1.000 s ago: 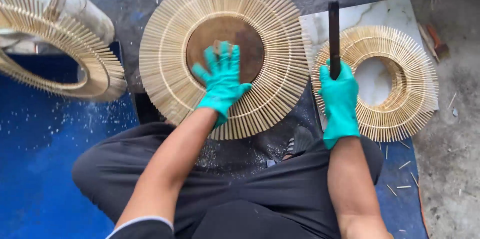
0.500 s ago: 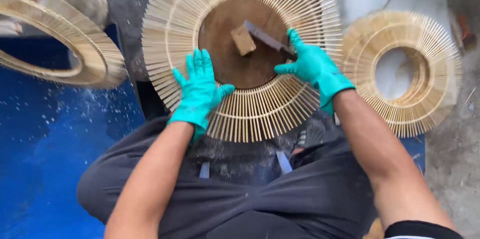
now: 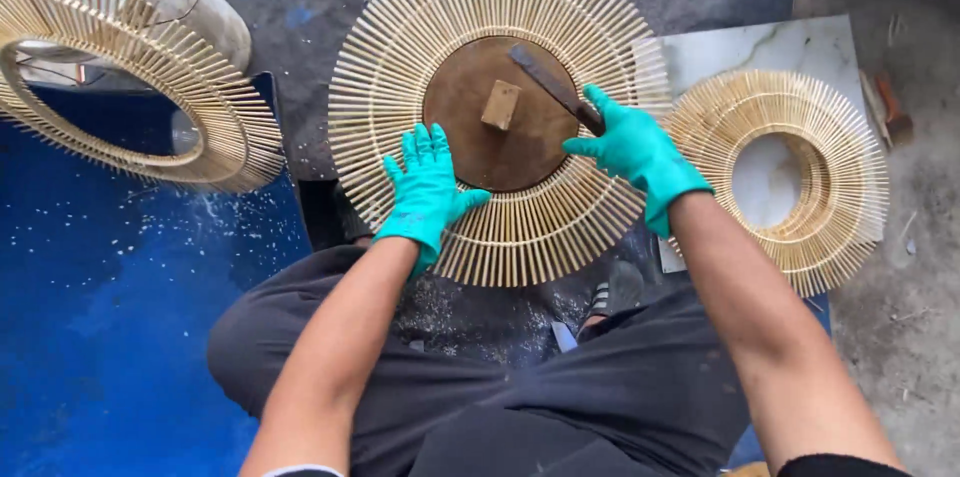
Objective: Smoothing the edges of bamboo frames using a metal file rasp.
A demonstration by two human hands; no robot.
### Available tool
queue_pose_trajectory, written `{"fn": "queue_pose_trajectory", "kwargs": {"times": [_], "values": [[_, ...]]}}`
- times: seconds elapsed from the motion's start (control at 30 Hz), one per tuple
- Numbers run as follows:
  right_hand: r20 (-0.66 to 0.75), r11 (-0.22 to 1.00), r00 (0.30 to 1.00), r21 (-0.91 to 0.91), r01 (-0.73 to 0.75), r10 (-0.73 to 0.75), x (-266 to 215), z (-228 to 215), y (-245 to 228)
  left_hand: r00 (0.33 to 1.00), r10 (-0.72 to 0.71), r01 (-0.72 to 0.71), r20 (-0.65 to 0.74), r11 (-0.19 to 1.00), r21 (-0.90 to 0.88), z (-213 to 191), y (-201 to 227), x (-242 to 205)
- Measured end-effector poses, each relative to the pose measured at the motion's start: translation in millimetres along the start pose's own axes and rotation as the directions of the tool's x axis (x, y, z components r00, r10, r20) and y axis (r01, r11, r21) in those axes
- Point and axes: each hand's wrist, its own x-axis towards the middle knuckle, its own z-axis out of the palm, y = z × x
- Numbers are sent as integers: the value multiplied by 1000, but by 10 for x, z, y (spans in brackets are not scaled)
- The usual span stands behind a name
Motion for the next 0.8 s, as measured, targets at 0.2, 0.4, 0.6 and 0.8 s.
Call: {"fn": "queue_pose_trajectory", "kwargs": {"times": [0.2,0.4,0.6,0.8], "values": [[280,967,928,-133,-216,246,195,6,-212,1000,11,-11,-13,1000,-11,-92,-21,19],[214,920,898,-170,-354,385,-188,-102,-689,933,334,-321,-130,940,114,-382,-360,381],[-159,783,795,143,605,-585,-192,-77,-180,996,82,-77,-32,986,146,158,-376,359],[217,983,962,-110,-144,165,114,9,21,993,92,-84,-73,992,95,-7,-146,222]]}}
